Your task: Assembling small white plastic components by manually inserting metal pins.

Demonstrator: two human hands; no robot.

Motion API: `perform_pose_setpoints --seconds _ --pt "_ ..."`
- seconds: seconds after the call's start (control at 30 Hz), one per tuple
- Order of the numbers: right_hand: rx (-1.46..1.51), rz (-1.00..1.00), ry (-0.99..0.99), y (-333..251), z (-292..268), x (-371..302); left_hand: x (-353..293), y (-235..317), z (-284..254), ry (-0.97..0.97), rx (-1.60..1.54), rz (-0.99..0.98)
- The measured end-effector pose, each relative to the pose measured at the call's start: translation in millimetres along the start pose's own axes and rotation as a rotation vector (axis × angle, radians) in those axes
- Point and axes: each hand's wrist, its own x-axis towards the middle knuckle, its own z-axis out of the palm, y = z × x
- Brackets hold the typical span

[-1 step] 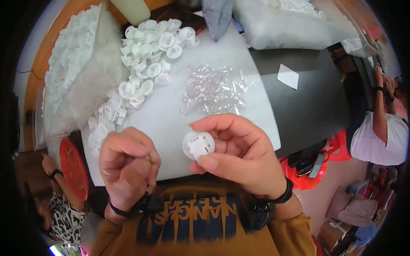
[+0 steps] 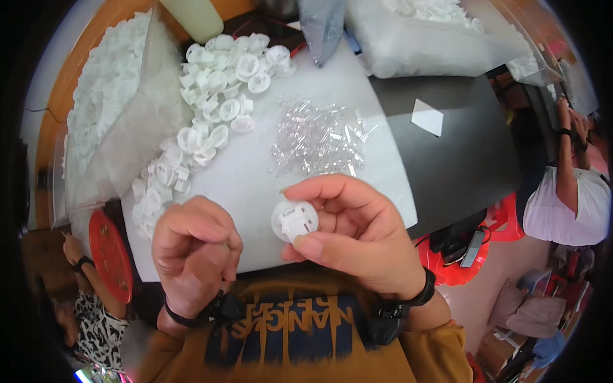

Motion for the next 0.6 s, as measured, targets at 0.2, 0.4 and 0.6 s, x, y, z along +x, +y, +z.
perform_pose_setpoints --seconds 0.2,0.4,0.6 --pt "0.019 -0.041 -0.162 -8.3 -6.7 11.2 8.8 5.2 4.2 -0.051 -0.011 -0.053" --pt "-0.075 -0.115 -0.233 -39.9 10.4 7.3 29.1 47.1 23.8 -0.1 0.099 -0.031" --pt "-0.053 -0.264 -0.335 -75.4 28.2 12.7 50.6 89.0 21.7 -0.064 -0.016 0.064"
